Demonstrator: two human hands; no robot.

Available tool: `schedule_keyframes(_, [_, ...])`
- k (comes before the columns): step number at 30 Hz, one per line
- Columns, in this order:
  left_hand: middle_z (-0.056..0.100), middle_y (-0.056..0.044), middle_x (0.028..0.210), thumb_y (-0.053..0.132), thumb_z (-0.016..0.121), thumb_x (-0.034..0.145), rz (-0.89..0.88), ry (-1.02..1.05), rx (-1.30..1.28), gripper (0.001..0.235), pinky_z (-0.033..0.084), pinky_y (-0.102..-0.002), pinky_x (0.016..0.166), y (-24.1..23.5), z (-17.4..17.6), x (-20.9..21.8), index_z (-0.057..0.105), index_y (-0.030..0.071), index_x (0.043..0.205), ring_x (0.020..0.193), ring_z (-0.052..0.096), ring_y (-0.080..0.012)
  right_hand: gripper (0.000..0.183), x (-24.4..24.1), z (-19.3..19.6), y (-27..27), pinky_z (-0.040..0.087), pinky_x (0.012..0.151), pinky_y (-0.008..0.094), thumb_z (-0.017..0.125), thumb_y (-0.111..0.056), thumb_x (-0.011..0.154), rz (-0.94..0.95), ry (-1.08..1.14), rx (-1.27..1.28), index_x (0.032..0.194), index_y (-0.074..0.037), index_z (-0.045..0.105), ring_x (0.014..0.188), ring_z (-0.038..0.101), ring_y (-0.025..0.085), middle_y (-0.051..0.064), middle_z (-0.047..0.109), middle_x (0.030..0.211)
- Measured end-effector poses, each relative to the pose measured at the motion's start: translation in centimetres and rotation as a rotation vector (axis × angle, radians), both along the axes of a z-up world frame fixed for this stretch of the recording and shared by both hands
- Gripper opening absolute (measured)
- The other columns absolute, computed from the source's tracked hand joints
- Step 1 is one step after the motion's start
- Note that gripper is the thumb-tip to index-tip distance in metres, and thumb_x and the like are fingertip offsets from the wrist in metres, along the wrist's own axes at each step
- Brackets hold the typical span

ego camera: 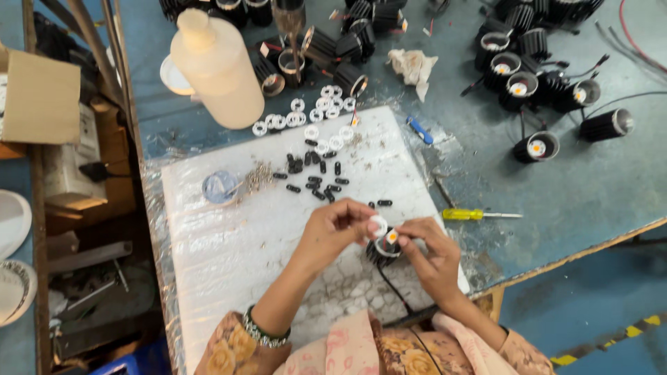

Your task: The person places an LED component into a fixture housing, applies a small amount of liquid from a container, and then secures it using an electric screwdriver.

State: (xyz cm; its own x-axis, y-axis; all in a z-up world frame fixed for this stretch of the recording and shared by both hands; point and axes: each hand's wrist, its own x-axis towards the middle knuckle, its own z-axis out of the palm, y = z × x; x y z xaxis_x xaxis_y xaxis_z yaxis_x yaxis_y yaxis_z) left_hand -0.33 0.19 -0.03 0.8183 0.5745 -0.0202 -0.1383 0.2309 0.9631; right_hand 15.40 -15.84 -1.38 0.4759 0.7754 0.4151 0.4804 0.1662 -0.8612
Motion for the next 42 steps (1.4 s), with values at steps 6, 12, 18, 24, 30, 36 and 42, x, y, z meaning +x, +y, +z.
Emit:
schedule_keyframes(6, [0.074, -0.005, 0.095, 0.015, 0.08, 0.087, -0.013, 0.119, 0.322, 0.016, 0.055, -0.025, 0.069, -1.5, 2.4, -0.3, 0.078, 0.005, 0.099, 0.083, 0.07, -0.012, 0.014, 0.5, -0.3, 0.2, 0.053, 0.09, 0.033, 0.071, -0.002, 0.089, 0.06, 0.044, 0.031, 0.102, 0.002, 0.074, 0.1, 0.068, 0.024, 0.012, 0.074, 0.102])
schedule_keyframes(12, [0.073, -0.005, 0.094, 0.014, 0.079, 0.086, 0.031, 0.14, 0.388, 0.015, 0.057, -0.025, 0.069, -1.7, 3.6, 0.1, 0.079, 0.007, 0.099, 0.084, 0.071, -0.0132, 0.014, 0.8, -0.4, 0.3, 0.052, 0.092, 0.035, 0.072, -0.002, 0.089, 0.075, 0.03, 0.01, 0.102, 0.002, 0.074, 0.102, 0.068, 0.025, 0.011, 0.076, 0.101])
schedule_keyframes(18, [0.069, -0.005, 0.09, 0.015, 0.084, 0.079, 0.131, 0.188, 0.729, 0.015, 0.052, -0.034, 0.08, -2.3, 4.5, 0.1, 0.081, 0.012, 0.094, 0.092, 0.065, -0.0236, 0.013, 0.7, -0.1, 0.3, 0.053, 0.091, 0.035, 0.072, -0.004, 0.089, 0.068, 0.027, 0.003, 0.101, 0.0, 0.075, 0.102, 0.068, 0.026, 0.01, 0.075, 0.099])
schedule_keyframes(24, [0.071, -0.004, 0.098, 0.019, 0.08, 0.083, 0.146, 0.205, 0.645, 0.016, 0.054, -0.035, 0.084, -2.5, 4.1, 0.3, 0.077, 0.013, 0.097, 0.098, 0.067, -0.0233, 0.014, 0.8, -0.1, 0.2, 0.053, 0.091, 0.036, 0.071, -0.005, 0.09, 0.079, 0.011, -0.004, 0.103, 0.0, 0.075, 0.102, 0.068, 0.025, 0.01, 0.074, 0.099])
schedule_keyframes(30, [0.073, -0.006, 0.097, 0.021, 0.079, 0.085, 0.144, 0.187, 0.673, 0.017, 0.054, -0.036, 0.084, -2.6, 3.8, 0.3, 0.075, 0.009, 0.097, 0.095, 0.068, -0.0255, 0.023, 0.9, -0.1, 0.2, 0.052, 0.091, 0.036, 0.078, -0.008, 0.084, 0.124, -0.016, 0.028, 0.106, 0.0, 0.074, 0.102, 0.066, 0.026, 0.011, 0.072, 0.099])
schedule_keyframes(36, [0.075, -0.007, 0.099, 0.018, 0.076, 0.088, 0.153, 0.174, 0.615, 0.015, 0.053, -0.035, 0.089, -2.4, 2.5, 0.4, 0.074, 0.007, 0.098, 0.098, 0.069, -0.0255, 0.026, 0.7, -0.4, -0.1, 0.052, 0.091, 0.034, 0.079, -0.004, 0.085, 0.101, 0.026, 0.014, 0.109, 0.0, 0.071, 0.101, 0.065, 0.024, 0.012, 0.07, 0.105])
schedule_keyframes(42, [0.076, -0.005, 0.1, 0.019, 0.079, 0.09, 0.157, 0.177, 0.528, 0.016, 0.052, -0.033, 0.091, -2.1, 1.4, 0.3, 0.075, 0.007, 0.099, 0.098, 0.069, -0.0203, 0.022, 0.5, -0.5, -0.3, 0.051, 0.099, 0.034, 0.077, 0.001, 0.09, 0.095, 0.045, 0.025, 0.11, 0.002, 0.07, 0.111, 0.063, 0.024, 0.012, 0.07, 0.111])
